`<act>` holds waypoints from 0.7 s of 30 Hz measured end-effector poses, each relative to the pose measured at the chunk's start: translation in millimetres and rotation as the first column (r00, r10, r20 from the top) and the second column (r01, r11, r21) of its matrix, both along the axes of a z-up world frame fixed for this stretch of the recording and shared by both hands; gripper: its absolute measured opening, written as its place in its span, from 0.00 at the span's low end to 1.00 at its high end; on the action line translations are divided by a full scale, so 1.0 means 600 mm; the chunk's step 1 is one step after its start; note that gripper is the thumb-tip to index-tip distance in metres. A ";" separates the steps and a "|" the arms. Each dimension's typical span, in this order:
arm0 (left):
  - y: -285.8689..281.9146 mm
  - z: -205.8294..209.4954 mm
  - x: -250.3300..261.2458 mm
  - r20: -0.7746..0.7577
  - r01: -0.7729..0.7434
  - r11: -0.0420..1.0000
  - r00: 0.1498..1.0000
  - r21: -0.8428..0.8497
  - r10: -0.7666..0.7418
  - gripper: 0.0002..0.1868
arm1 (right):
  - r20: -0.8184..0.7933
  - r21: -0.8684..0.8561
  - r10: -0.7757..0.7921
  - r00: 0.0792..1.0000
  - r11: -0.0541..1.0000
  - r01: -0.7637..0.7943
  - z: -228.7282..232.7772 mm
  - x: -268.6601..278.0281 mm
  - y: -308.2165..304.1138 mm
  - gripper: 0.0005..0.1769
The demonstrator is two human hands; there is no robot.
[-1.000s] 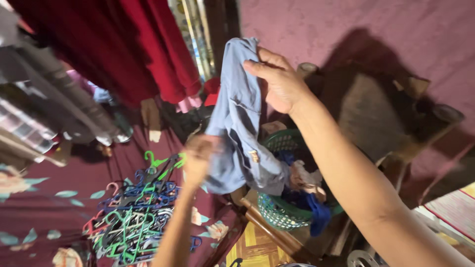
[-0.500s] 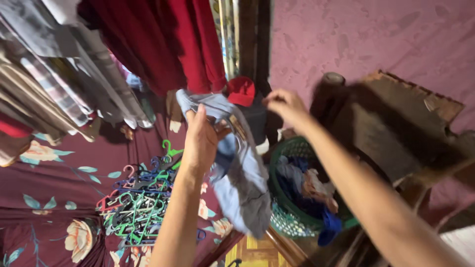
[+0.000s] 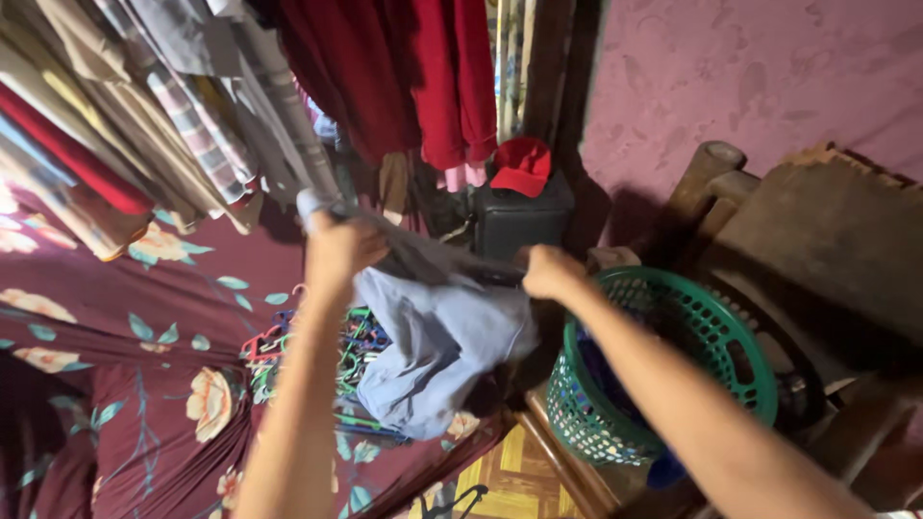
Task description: The person takes clothes from a green laundry basket, unfolds them, and places them on hangers. They then hang the clothes on a rack. The person handles a white top, a red jacket, and a blue shirt.
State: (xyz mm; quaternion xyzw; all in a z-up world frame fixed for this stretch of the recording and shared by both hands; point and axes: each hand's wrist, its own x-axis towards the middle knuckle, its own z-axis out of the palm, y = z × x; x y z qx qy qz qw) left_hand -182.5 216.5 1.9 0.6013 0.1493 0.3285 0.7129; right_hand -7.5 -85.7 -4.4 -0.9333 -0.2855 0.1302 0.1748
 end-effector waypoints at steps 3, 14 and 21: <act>0.054 0.032 -0.087 -0.556 -0.075 0.990 0.821 0.122 0.130 0.20 | -0.047 0.035 -0.031 0.998 0.999 0.032 0.010 0.052 0.013 0.18; 0.092 0.244 0.015 -0.218 -0.177 0.383 0.581 0.906 0.784 0.17 | 0.233 -0.290 0.310 0.922 0.927 -0.239 -0.066 0.386 0.026 0.18; -0.144 0.118 0.007 -0.494 0.097 0.605 0.684 0.791 0.536 0.17 | 0.195 -0.391 0.406 0.893 0.867 -0.309 -0.131 0.374 -0.076 0.19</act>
